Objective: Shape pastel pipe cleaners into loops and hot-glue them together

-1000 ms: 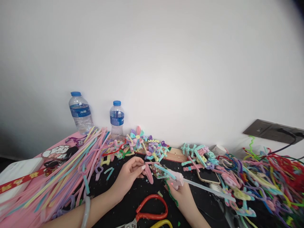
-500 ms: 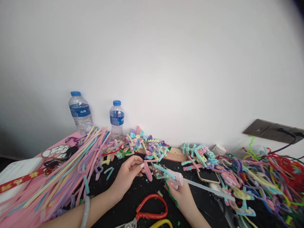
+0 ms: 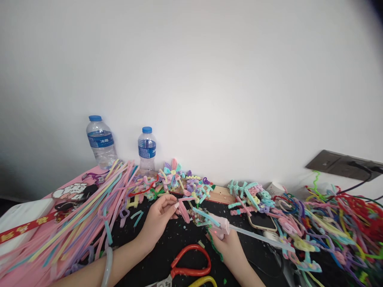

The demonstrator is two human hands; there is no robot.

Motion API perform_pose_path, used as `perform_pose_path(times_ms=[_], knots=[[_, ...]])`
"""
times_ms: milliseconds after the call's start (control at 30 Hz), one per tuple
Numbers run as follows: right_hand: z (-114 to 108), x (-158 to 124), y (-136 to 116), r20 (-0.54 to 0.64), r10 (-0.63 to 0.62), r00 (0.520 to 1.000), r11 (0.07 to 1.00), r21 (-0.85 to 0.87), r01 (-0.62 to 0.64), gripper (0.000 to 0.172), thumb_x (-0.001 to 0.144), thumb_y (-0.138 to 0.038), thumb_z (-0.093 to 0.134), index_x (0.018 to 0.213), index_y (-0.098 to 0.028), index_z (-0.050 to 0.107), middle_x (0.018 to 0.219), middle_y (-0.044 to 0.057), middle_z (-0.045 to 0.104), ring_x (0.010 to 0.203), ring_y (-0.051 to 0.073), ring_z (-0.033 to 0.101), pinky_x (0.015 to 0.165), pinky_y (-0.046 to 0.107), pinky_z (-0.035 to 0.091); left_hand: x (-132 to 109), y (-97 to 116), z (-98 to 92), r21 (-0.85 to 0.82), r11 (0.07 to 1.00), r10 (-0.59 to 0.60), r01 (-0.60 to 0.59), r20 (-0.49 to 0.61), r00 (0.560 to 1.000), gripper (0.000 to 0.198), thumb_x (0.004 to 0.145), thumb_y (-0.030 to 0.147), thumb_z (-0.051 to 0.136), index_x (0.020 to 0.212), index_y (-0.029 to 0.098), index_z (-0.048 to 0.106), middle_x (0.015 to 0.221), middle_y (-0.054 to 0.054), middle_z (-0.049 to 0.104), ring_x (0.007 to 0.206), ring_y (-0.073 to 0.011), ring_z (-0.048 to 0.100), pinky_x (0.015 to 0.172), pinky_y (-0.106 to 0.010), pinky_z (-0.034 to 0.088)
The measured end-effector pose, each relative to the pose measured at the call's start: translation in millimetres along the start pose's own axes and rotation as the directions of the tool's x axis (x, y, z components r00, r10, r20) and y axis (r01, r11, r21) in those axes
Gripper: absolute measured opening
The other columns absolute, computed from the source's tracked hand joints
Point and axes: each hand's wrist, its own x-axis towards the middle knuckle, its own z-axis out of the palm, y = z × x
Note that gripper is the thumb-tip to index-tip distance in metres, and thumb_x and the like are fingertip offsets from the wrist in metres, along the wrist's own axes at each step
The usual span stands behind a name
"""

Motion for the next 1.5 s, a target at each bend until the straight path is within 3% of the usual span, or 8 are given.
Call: perform_pose_path(times_ms=[200,300,400,667,800,933,1200,1500], knots=[[-3.7,1.6,-5.8,-0.066,-0.089,0.994,0.967,-0.246,0.070,0.019,0.082,-0.023,0.050,0.068,-0.017,0.061,0.059,0.002,0.062,0.053,0.017,0.055,0.052,0.024,0.045,0.4,0.5,0.7,-0.017,1.000,-0.025,0.024,-0.050,0.998,0.030,0.072,0.039,0.063,0.090,0.018,0.052,0.078,-0.001,0.062,0.071,-0.0167,0.062,0.062,-0.025,0.051],[-8.2,2.5,-6.9,-0.105,-0.056,0.993,0.956,-0.294,0.023,0.013,0.084,-0.023,0.049,0.088,-0.018,0.060,0.073,0.003,0.067,0.065,0.019,0.062,0.060,0.025,0.047,-0.4,0.5,1.2,-0.017,0.999,-0.034,0.034,-0.030,0.999,0.030,0.073,0.040,0.063,0.091,0.019,0.051,0.078,-0.001,0.062,0.072,-0.0171,0.063,0.063,-0.026,0.051],[-11.2,3.6,-4.0,-0.160,0.006,0.987,0.925,-0.375,-0.066,0.025,0.085,-0.024,0.045,0.108,-0.019,0.054,0.092,0.007,0.068,0.079,0.023,0.065,0.067,0.029,0.048,-0.6,-1.1,0.4,-0.011,0.999,-0.038,0.038,-0.007,0.999,0.029,0.074,0.039,0.063,0.091,0.019,0.051,0.079,-0.002,0.062,0.074,-0.0177,0.063,0.064,-0.027,0.051],[-4.6,2.4,2.3,-0.226,-0.027,0.974,0.685,-0.714,-0.146,0.038,0.075,-0.014,0.047,0.112,-0.019,0.050,0.108,0.015,0.060,0.099,0.037,0.055,0.075,0.053,0.043,-2.5,-0.3,1.0,-0.028,0.996,-0.083,0.086,0.084,0.993,0.027,0.075,0.038,0.063,0.089,0.019,0.051,0.077,-0.001,0.063,0.069,-0.0151,0.061,0.064,-0.025,0.050],[-4.5,0.5,-6.7,-0.201,-0.169,0.965,0.780,-0.626,0.006,0.040,0.080,-0.017,0.047,0.120,-0.021,0.045,0.121,0.014,0.051,0.113,0.035,0.047,0.087,0.055,0.042,-4.0,0.4,2.3,-0.015,0.992,-0.118,0.123,0.181,0.976,0.026,0.074,0.038,0.064,0.085,0.019,0.052,0.075,-0.001,0.062,0.071,-0.0167,0.062,0.065,-0.026,0.049],[-2.1,-4.2,-17.9,-0.004,-0.242,0.970,0.862,-0.460,0.213,0.052,0.082,-0.014,0.048,0.132,-0.021,0.038,0.134,0.011,0.043,0.124,0.028,0.041,0.099,0.044,0.040,-4.5,-5.3,2.1,-0.008,0.995,-0.093,0.099,0.271,0.958,0.024,0.075,0.036,0.065,0.086,0.018,0.053,0.075,-0.001,0.063,0.069,-0.0166,0.062,0.062,-0.025,0.048],[4.1,-7.4,-20.4,0.098,-0.261,0.960,0.863,-0.422,0.278,0.053,0.074,-0.013,0.061,0.124,-0.021,0.048,0.124,0.011,0.054,0.116,0.029,0.049,0.097,0.043,0.043,-7.9,-6.1,3.5,-0.027,0.996,-0.065,0.081,0.375,0.925,0.017,0.079,0.027,0.062,0.089,0.018,0.051,0.074,0.000,0.063,0.071,-0.0162,0.064,0.064,-0.025,0.048],[5.6,-7.0,-23.4,0.099,-0.280,0.955,0.883,-0.365,0.297,0.035,0.079,-0.006,0.052,0.111,-0.020,0.054,0.106,0.010,0.059,0.102,0.025,0.056,0.087,0.039,0.049,-10.4,-3.3,3.7,0.001,0.992,-0.116,0.126,0.402,0.909,0.017,0.079,0.025,0.062,0.090,0.018,0.051,0.078,-0.001,0.064,0.078,-0.0189,0.067,0.068,-0.026,0.048]])
